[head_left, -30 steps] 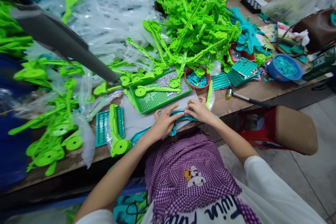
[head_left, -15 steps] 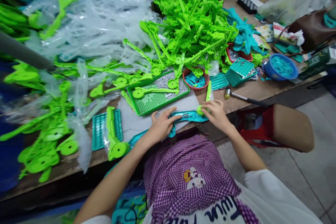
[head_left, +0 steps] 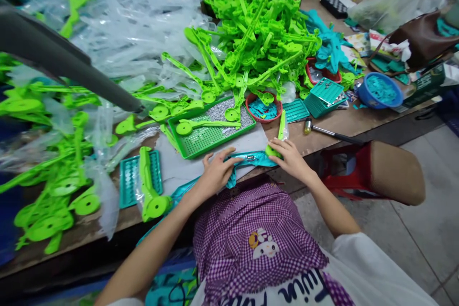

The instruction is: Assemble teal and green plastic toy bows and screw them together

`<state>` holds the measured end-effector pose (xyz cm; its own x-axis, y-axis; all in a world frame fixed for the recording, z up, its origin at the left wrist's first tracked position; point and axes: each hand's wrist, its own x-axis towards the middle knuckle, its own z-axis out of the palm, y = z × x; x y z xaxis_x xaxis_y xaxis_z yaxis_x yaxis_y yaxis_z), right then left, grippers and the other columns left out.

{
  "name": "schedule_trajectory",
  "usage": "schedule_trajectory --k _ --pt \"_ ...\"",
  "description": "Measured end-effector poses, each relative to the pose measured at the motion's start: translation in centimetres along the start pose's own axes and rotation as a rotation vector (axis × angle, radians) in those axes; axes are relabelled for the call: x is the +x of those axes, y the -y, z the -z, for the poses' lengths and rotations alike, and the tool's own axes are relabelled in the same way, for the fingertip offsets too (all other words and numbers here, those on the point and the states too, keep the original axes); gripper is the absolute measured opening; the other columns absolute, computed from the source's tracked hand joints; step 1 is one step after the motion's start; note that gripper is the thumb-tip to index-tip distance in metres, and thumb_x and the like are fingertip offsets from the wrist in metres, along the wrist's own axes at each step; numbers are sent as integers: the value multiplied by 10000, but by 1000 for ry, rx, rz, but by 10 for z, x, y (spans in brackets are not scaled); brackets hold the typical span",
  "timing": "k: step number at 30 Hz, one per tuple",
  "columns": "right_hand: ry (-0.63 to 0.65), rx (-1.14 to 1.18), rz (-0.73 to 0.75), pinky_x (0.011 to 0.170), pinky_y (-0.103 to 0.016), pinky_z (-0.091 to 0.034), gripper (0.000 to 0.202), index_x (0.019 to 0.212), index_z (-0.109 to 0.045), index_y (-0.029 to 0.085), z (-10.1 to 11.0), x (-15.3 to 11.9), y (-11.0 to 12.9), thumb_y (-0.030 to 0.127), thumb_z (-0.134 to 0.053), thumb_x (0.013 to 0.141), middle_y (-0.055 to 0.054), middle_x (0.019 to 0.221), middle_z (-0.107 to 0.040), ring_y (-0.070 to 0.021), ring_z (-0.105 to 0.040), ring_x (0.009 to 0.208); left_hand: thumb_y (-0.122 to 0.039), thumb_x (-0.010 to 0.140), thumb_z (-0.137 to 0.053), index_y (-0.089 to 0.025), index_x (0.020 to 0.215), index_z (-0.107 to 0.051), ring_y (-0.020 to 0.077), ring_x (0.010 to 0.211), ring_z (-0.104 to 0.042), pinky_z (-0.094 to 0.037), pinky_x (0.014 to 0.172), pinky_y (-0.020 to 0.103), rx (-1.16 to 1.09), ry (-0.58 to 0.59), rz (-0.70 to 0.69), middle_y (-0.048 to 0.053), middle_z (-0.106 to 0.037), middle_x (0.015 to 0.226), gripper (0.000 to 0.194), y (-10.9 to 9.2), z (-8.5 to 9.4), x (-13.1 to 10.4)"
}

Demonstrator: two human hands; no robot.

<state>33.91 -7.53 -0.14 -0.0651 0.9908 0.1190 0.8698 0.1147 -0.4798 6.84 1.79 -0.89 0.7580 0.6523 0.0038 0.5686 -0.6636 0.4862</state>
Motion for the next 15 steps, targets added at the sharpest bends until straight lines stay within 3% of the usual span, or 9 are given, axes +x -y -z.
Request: schedule_trajectory --k 3,7,11,15 --pt "-33 38 16 1157 -501 -334 412 1370 -562 241 -7 -5 -7 357 -475 983 -98 1403 -587 -246 -464 1386 -233 964 -436 -340 1195 -662 277 1264 -531 -300 1049 535 -36 -9 -1 83 -583 1379 340 -4 6 -3" --pt "-54 71 26 1167 -500 -345 411 1353 -586 233 -12 -6 -10 365 -500 974 -97 1399 -592 -251 -472 1381 -308 956 -517 -330 1172 -669 267 1265 -528 -278 1075 524 -63 -172 26 70 -593 1368 264 -35 8 11" --pt "-71 90 19 1171 -495 -350 423 1371 -570 246 -13 -6 -11 365 -514 969 -91 1399 -593 -246 -474 1380 -298 909 -610 -312 1095 -701 283 1288 -512 -236 1103 556 -95 -175 50 70 -585 1385 208 -67 -9 43" --pt "-69 99 28 1172 -482 -353 427 1366 -576 224 -13 -6 -12 364 -522 966 -103 1397 -593 -243 -475 1380 -253 879 -639 -289 1017 -716 271 1258 -542 -254 1105 539 -162 -126 133 62 -618 1343 162 -71 -26 60"
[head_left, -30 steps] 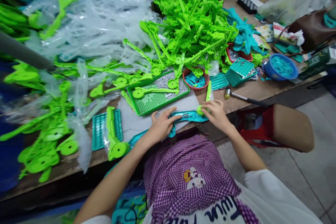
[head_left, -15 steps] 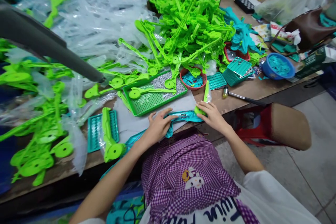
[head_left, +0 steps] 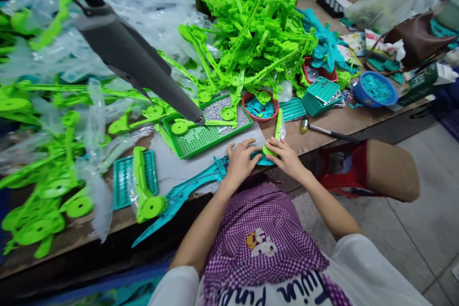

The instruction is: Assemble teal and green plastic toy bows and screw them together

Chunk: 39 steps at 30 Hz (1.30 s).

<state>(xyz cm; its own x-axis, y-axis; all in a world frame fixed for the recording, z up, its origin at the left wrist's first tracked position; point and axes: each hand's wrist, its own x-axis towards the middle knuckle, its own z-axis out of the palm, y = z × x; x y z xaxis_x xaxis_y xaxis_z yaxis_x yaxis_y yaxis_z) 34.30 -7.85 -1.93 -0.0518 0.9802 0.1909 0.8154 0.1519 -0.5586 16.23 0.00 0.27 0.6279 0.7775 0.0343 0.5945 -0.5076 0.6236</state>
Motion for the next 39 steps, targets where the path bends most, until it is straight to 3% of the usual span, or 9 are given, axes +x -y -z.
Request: schedule_trajectory --k 7,12,22,27,34,39 --pt "19 0 -29 1185 -525 -314 428 1376 -565 252 1 1 3 350 -535 960 -98 1404 -588 -252 -465 1387 -204 832 -650 -261 972 -683 268 1235 -555 -297 1064 518 -70 8 103 53 -634 1294 155 2 -3 4" --pt "26 0 -43 1187 -538 -305 428 1380 -561 254 1 0 4 349 -525 964 -98 1408 -584 -255 -461 1390 -240 808 -676 -225 894 -667 285 1200 -572 -353 1014 473 -76 -70 153 79 -628 1280 87 1 -6 3" --pt "25 -6 -39 1191 -529 -303 423 1370 -571 241 2 1 5 355 -520 966 -98 1401 -590 -250 -466 1386 -250 854 -651 -233 832 -691 269 1209 -573 -293 1067 507 -89 -37 118 59 -645 1270 49 3 -5 0" --pt "19 -2 -36 1190 -530 -303 424 1375 -565 241 1 1 6 353 -512 970 -99 1402 -589 -248 -462 1389 -233 818 -698 -228 911 -669 283 1272 -533 -303 1074 497 -52 -125 107 94 -591 1357 98 4 -7 -2" --pt "11 -6 -36 1188 -531 -307 431 1383 -558 240 1 0 5 346 -514 968 -105 1397 -592 -253 -462 1389 -232 818 -689 -230 865 -665 284 1253 -554 -280 1091 508 -31 -192 115 89 -593 1367 53 3 -13 -4" --pt "23 -13 -39 1188 -547 -299 445 1405 -532 282 1 0 5 345 -517 966 -93 1403 -588 -255 -462 1389 -240 847 -650 -234 825 -676 271 1185 -595 -239 1105 534 -41 -149 86 71 -591 1363 35 4 -13 -4"
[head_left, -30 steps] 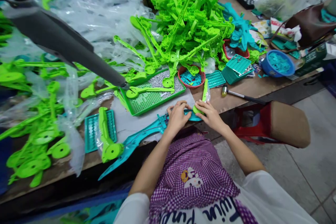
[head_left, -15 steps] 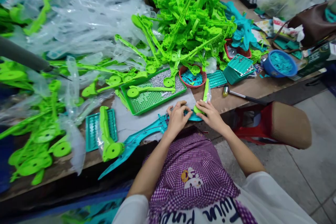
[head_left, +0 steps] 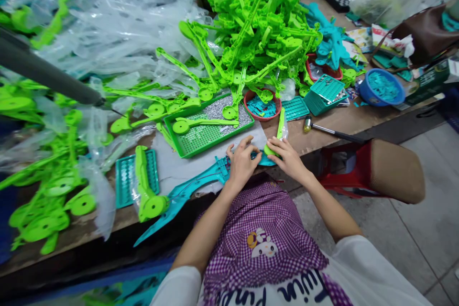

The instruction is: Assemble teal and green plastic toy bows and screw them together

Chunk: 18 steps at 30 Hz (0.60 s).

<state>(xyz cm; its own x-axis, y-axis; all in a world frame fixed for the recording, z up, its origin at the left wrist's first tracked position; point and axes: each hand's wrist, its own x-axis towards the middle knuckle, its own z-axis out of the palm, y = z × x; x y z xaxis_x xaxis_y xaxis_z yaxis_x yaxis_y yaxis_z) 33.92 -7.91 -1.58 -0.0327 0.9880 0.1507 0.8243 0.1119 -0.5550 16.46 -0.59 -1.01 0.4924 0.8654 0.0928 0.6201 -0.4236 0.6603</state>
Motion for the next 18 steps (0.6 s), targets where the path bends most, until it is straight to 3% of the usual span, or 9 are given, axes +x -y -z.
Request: schedule_trajectory --k 7,12,18 --pt "-1 4 4 1183 -544 -305 435 1385 -557 246 0 0 0 348 -521 964 -114 1395 -592 -261 -465 1387 -261 884 -613 -224 882 -685 282 1275 -530 -246 1102 536 -3 64 1 101 -586 1351 81 -2 5 1" --pt "-3 -1 3 1183 -534 -308 429 1380 -562 253 -1 1 0 359 -512 967 -107 1388 -597 -256 -469 1383 -253 883 -606 -229 872 -681 280 1203 -584 -225 1110 547 13 32 -7 91 -527 1435 80 -1 3 0" --pt "-12 -3 2 1182 -537 -305 427 1384 -556 267 -2 1 2 352 -511 968 -101 1389 -598 -254 -471 1382 -268 890 -589 -236 889 -695 273 1190 -587 -261 1082 533 -10 51 -9 84 -580 1363 112 1 5 1"
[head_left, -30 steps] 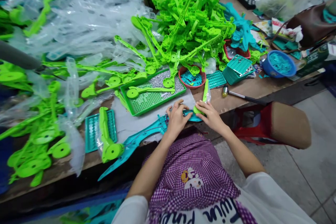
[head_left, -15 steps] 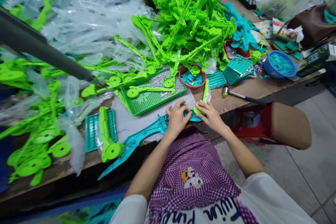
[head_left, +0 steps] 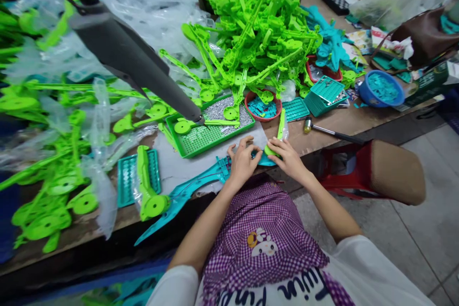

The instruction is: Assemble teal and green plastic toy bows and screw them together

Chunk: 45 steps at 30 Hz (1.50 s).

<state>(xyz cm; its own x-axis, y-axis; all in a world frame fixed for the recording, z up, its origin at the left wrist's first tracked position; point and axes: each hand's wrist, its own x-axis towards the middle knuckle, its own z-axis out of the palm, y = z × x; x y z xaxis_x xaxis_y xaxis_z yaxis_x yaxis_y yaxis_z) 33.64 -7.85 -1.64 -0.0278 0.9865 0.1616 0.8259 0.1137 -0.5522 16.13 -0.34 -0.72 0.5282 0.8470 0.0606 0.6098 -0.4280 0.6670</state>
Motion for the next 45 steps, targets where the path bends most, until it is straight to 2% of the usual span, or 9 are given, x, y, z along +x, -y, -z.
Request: schedule_trajectory --k 6,12,16,18,25,30,38,42,45 --pt "6 -57 6 1176 -507 -335 407 1353 -583 227 3 1 3 349 -498 973 -105 1375 -608 -248 -481 1374 -243 885 -588 -248 837 -695 276 1208 -572 -199 1104 589 44 36 -40 65 -631 1319 118 -2 -1 -1" --pt "55 -171 25 1184 -520 -311 434 1400 -533 217 8 0 10 342 -454 992 -117 1432 -559 -251 -449 1399 -265 886 -606 -264 857 -724 289 1214 -570 -188 1107 615 116 9 -56 64 -631 1331 121 -5 2 0" --pt "91 -203 51 1189 -519 -293 458 1427 -497 213 10 -3 8 362 -431 999 -114 1489 -497 -251 -396 1433 -317 875 -653 -288 963 -738 298 1249 -550 -259 1086 593 99 140 -61 79 -586 1391 126 2 13 1" --pt "88 -211 52 1186 -522 -295 450 1426 -496 222 10 -5 8 351 -429 1000 -112 1493 -494 -250 -386 1439 -328 855 -687 -297 1060 -721 304 1294 -514 -277 1084 573 107 162 -107 91 -541 1440 211 10 21 -2" --pt "-14 -222 145 1174 -520 -319 341 1261 -629 198 2 -4 27 297 -434 999 -125 1367 -612 -245 -498 1355 -322 896 -643 -282 1131 -701 282 1245 -552 -295 1066 514 171 2 -222 111 -595 1372 245 42 47 -27" --pt "-70 -206 177 1136 -515 -371 247 1037 -695 178 -12 3 36 264 -470 983 -131 1248 -674 -247 -596 1229 -285 888 -657 -277 1063 -725 271 1215 -579 -316 1037 500 161 0 -260 103 -632 1321 187 43 38 -26" --pt "-70 -172 160 1121 -495 -364 186 923 -674 193 -14 6 35 249 -503 970 -103 1163 -692 -226 -607 1181 -279 870 -683 -253 920 -736 252 1166 -616 -341 1023 485 130 -87 -251 86 -676 1259 78 44 27 -27" --pt "-23 -217 131 1114 -492 -353 162 864 -670 201 -11 11 39 238 -538 950 -82 1093 -697 -228 -605 1140 -285 893 -657 -245 882 -730 233 1087 -660 -338 1027 499 137 -126 -332 80 -708 1205 83 49 25 -29" --pt "44 -245 106 1118 -498 -335 138 839 -668 197 -6 15 41 243 -576 930 -68 1065 -691 -225 -616 1070 -280 924 -614 -248 939 -726 209 1024 -685 -323 1059 510 153 -99 -426 65 -738 1134 117 55 26 -32"
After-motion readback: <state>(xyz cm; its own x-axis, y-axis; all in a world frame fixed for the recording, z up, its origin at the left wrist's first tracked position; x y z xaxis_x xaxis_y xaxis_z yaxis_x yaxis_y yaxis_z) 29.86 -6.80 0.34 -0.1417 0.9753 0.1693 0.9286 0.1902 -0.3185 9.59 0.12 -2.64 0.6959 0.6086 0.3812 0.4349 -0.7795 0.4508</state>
